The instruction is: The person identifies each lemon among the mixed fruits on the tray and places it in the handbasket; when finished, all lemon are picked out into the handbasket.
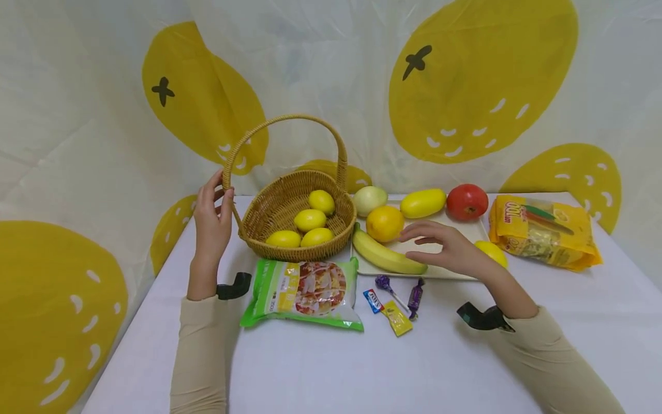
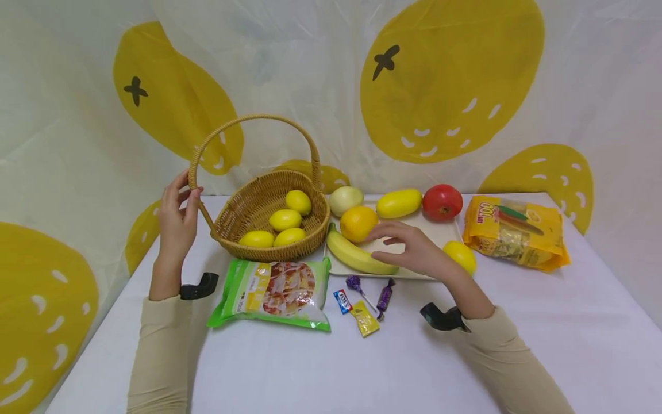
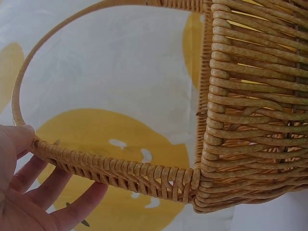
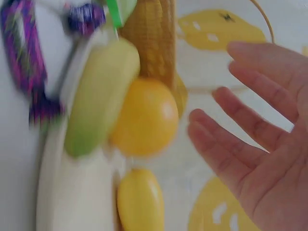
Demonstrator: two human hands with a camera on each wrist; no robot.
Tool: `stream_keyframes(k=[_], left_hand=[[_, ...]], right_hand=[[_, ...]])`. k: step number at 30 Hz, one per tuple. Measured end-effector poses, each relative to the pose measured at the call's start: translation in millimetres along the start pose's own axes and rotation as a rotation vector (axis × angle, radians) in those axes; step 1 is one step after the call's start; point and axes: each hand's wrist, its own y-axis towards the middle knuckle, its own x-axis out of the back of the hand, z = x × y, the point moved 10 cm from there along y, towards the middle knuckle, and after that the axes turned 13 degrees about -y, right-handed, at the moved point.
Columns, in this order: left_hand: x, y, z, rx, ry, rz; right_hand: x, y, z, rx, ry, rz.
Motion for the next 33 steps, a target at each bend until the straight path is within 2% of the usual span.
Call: stream_keyframes(k=[8, 13, 19, 24, 33], left_hand=[[0.5, 1.3, 1.9, 0.011, -0.003, 0.0], [0.3, 0.8, 1.1, 0.002, -0.007, 0.001], [1.2, 0.6, 1.9, 0.005, -0.011, 0.003], [1.6, 0.2, 2.4, 0.005, -0.004, 0.0], [0.6, -0.3, 0.7, -0.002, 0.011, 0.0]], right_hand=[[37, -29, -29, 0.023, 0.009, -0.059], [48, -40, -50, -0.048, -0.038, -0.022], [58, -57, -79, -0.128, -0.105, 0.004], [66, -74, -103, -0.227, -0.109, 0.016], [58, -86, -115, -0.287, -0.118, 0.146]])
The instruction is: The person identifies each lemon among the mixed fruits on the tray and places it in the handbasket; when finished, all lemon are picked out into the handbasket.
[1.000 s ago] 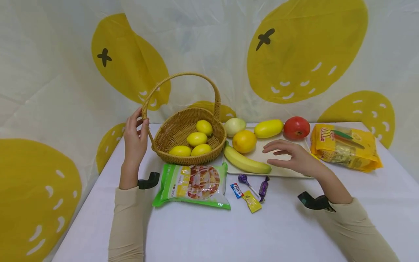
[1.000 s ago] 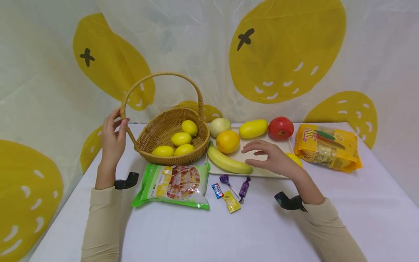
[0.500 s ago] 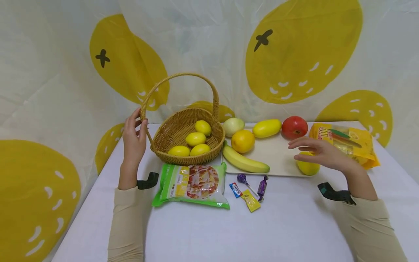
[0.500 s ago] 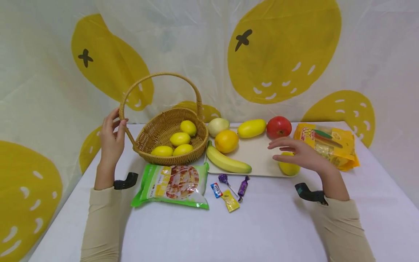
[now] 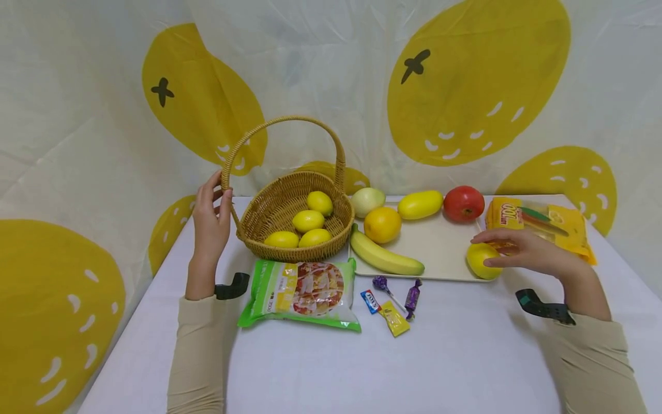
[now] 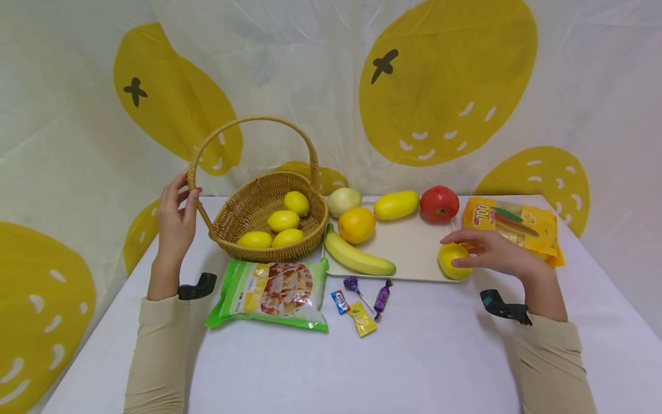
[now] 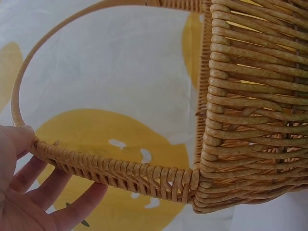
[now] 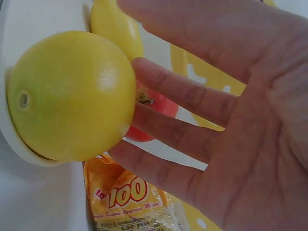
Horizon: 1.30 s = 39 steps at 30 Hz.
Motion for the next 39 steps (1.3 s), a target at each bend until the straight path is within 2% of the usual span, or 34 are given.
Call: stream_keyframes(k=[9, 13, 17, 27, 32, 39], left_hand=[[2.4, -0.4, -2.0, 0.009, -0.01, -0.006], [3.7, -0.5, -1.2, 0.009, 0.001, -0.01], [4.7, -1.0, -0.7, -0.003, 0.004, -0.012], [5.7, -2.0, 1.5, -0.005, -0.002, -0.016], [1.4, -0.5, 0.2, -0.013, -0.022, -0.009], [-0.6, 1.3, -0.2, -0.006, -0.007, -0.005]], right_hand=[[-9, 6, -3, 0.009, 0.025, 0.02], [-20, 9, -6, -0.024, 0.046, 0.086], [-31, 13, -5, -0.02, 0.053, 0.137], [-39, 20, -3, -0.01, 0.042, 0.146], [-34, 21, 1, -0.011, 0.028, 0.121], [-16, 31, 27, 0.049, 0.063, -0.001]])
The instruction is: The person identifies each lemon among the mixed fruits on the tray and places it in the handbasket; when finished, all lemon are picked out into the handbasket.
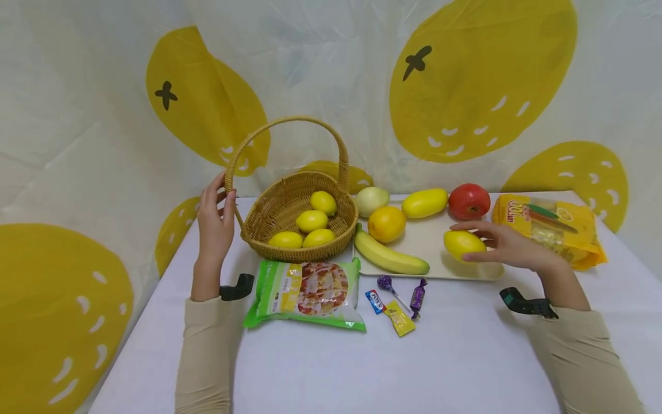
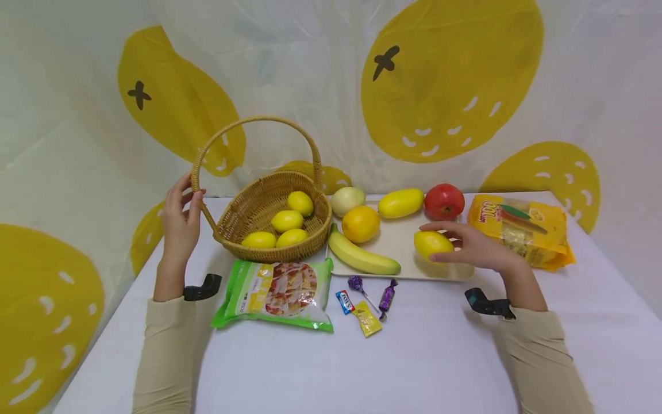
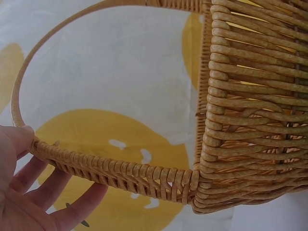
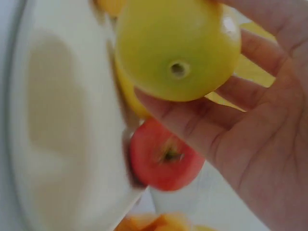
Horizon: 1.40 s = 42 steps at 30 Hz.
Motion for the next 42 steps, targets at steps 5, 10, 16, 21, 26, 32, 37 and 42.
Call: stream_keyframes(k=[5, 10, 16, 21, 26, 32, 37, 42], left_hand=[[0.7, 1.3, -0.6, -0.005, -0.003, -0.001], [0.8, -0.2, -0.3, -0.005, -0.009, -0.002], [-1.2, -1.3, 0.8, -0.007, -0.01, 0.006], [0.5, -1.4, 2.2, -0.003, -0.008, -0.002], [0.8, -1.0, 1.7, -0.006, -0.007, -0.003], [-0.5, -0.9, 2.0, -0.002, -0.011, 0.001], [-0.1, -0.9, 1.9, 0.001, -0.01, 0.001], [-0.4, -1.0, 0.2, -0.004, -0.021, 0.006]], right_hand=[[17, 18, 25, 0.077, 0.024, -0.099], [23, 39, 56, 0.175, 0.09, -0.131], [12, 63, 91, 0.277, 0.114, -0.123], [-7, 84, 113, 0.297, 0.138, -0.111], [-19, 106, 134, 0.336, 0.206, -0.178], [-22, 130, 150, 0.33, 0.311, -0.314], [-35, 150, 154, 0.27, 0.392, -0.306], [-52, 166, 152, 0.22, 0.365, -0.273]])
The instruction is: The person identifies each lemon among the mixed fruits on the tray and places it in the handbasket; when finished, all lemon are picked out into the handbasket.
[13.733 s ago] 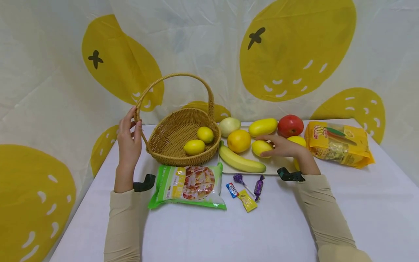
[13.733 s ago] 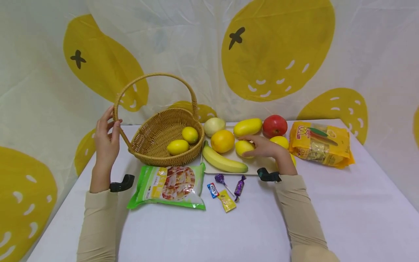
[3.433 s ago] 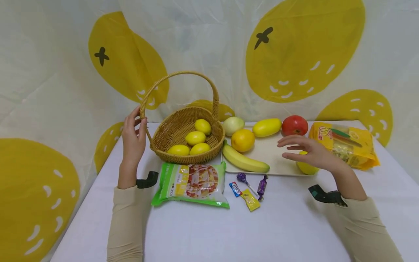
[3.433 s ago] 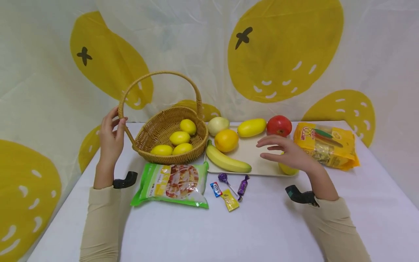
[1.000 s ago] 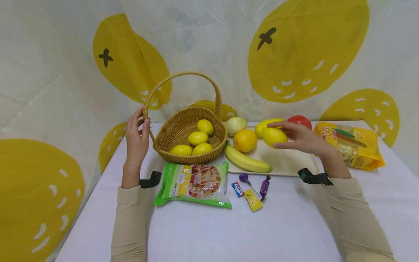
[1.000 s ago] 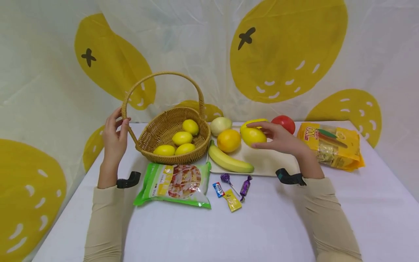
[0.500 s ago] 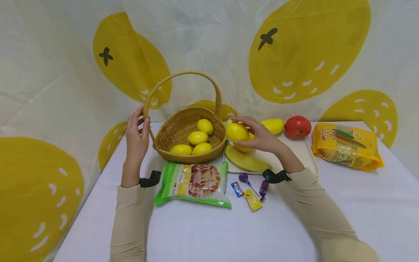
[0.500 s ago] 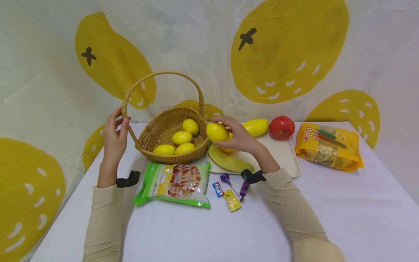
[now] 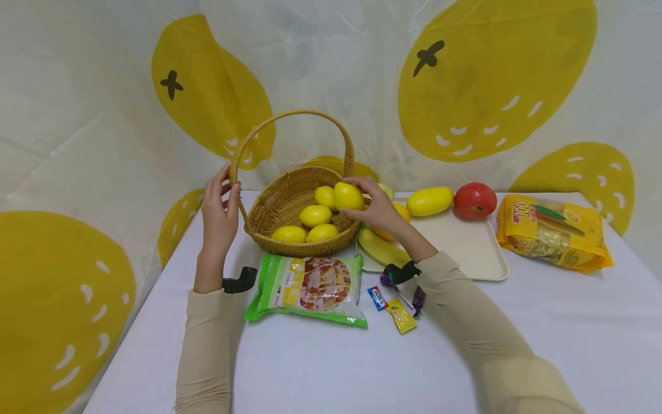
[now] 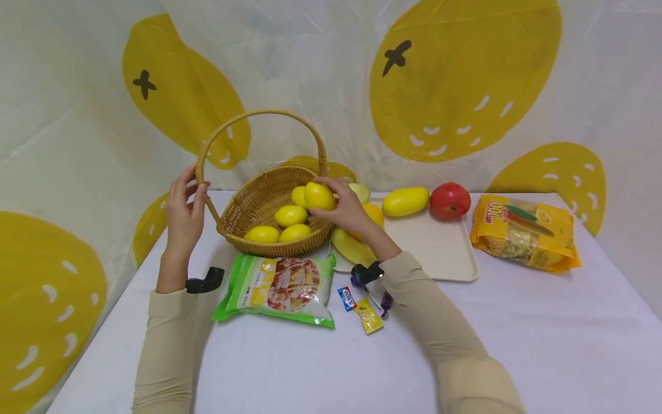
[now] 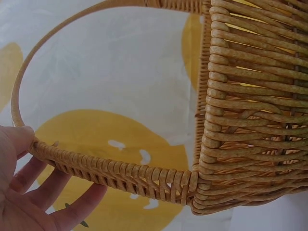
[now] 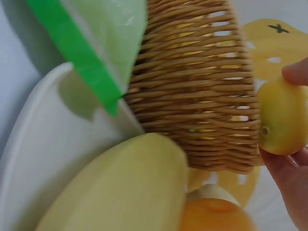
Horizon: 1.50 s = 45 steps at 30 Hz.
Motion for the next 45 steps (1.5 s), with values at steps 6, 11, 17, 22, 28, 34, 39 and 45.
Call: stream_keyframes(k=[6, 11, 17, 22, 28, 34, 39, 45], left_hand=[[-1.8, -0.7, -0.4, 0.006, -0.002, 0.005], [-2.1, -1.3, -0.3, 0.006, -0.005, 0.007], [-1.0, -1.2, 1.3, 0.014, 0.004, 0.004], [-0.6, -1.9, 1.5, 0.011, 0.005, 0.002], [-0.6, -3.4, 1.8, 0.009, 0.006, 0.001], [-5.2, -2.5, 2.3, 0.007, -0.011, 0.012], [-9.2, -1.7, 3.3, 0.013, -0.016, 0.024], [-8.1, -1.1, 5.9, 0.015, -0.025, 0.023]], right_hand=[[-15, 4, -6, 0.022, -0.142, 0.043], [-30, 5, -7, 0.041, -0.267, 0.13], [-40, 10, -2, 0.046, -0.403, 0.254], [-48, 11, 3, 0.046, -0.507, 0.366], [-55, 9, 5, 0.056, -0.508, 0.426], [-52, 7, 2, 0.034, -0.496, 0.412], [-46, 1, 1, 0.049, -0.48, 0.359], [-40, -14, 8, 0.132, -0.394, 0.308]])
